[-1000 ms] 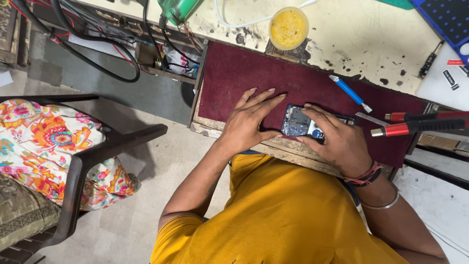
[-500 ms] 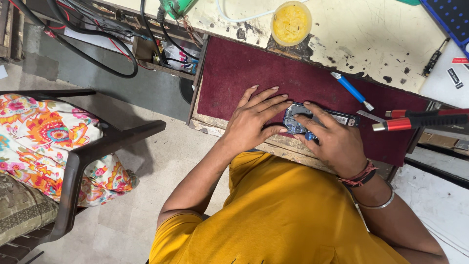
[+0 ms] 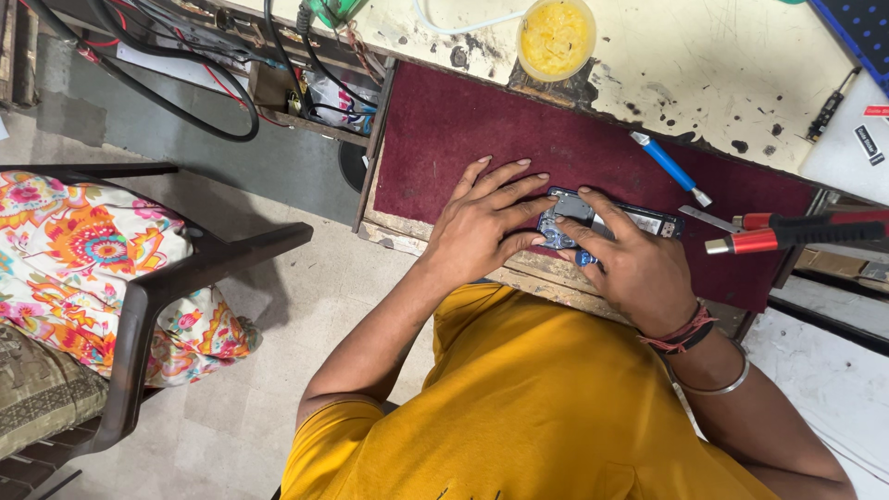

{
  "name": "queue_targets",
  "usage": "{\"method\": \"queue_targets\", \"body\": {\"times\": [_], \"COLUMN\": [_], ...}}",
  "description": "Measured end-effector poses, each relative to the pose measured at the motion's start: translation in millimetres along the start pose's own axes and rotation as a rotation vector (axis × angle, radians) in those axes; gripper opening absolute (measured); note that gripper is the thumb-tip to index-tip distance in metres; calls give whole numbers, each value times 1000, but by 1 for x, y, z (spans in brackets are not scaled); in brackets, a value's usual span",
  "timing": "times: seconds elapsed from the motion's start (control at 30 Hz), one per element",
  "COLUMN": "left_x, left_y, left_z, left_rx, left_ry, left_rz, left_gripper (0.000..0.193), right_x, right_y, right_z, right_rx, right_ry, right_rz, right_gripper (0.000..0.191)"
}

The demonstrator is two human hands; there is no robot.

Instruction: The person repairs a disassembled smartphone on a workbench, using a blue precision screwdriver to unscrew and tighten screws on the phone's internal components. They reposition the phone body and a small removed part on the mat while working on the screws, then set the screwdriver down on the bench.

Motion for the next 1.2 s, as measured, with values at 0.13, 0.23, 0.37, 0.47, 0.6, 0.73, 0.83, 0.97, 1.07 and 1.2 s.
{"method": "queue_targets", "body": {"times": [0.13, 0.23, 0.37, 0.47, 0.6, 0.73, 0.83, 0.97, 1.07, 1.2], "left_x": [0, 0, 1, 1, 1, 2, 3, 4, 4, 4], "left_y": [0, 0, 0, 0, 0, 1, 1, 1, 1, 1], "left_z": [0, 0, 0, 0, 0, 0, -1, 0, 0, -1], "left_rx": [-5, -6, -12, -18, -23, -28, -21, -30, -28, -22], "left_ry": [1, -23, -33, -37, -39, -62, -73, -69, -66, -70], "left_rz": [-1, 5, 10, 8, 9, 21, 24, 24, 27, 26], "left_gripper": [51, 51, 51, 51, 52, 52, 53, 53, 53, 53], "right_x": [1, 1, 1, -1, -4, -2, 2, 5, 8, 11], "right_y": [-1, -2, -2, -2, -2, -1, -1, 0, 1, 2], "right_z": [1, 2, 5, 6, 8, 8, 6, 5, 5, 5], "right_rx": [6, 9, -5, -19, -32, -33, -10, -3, 5, 9], "right_ry": [3, 19, 25, 12, -8, -16, -28, -18, -1, 4], "right_rz": [17, 31, 36, 14, -28, -9, 14, 25, 47, 54], "right_gripper": [54, 55, 57, 59, 57, 59, 59, 60, 61, 61]}}
Point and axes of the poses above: each hand's wrist, its own y-axis away from the middle knuckle, its own x-axis out of the palm, z = x × y, the point moved 10 cm from there along -y, towards the middle knuckle, and after that the axes turned 6 degrees about y, right-handed, at the moved point
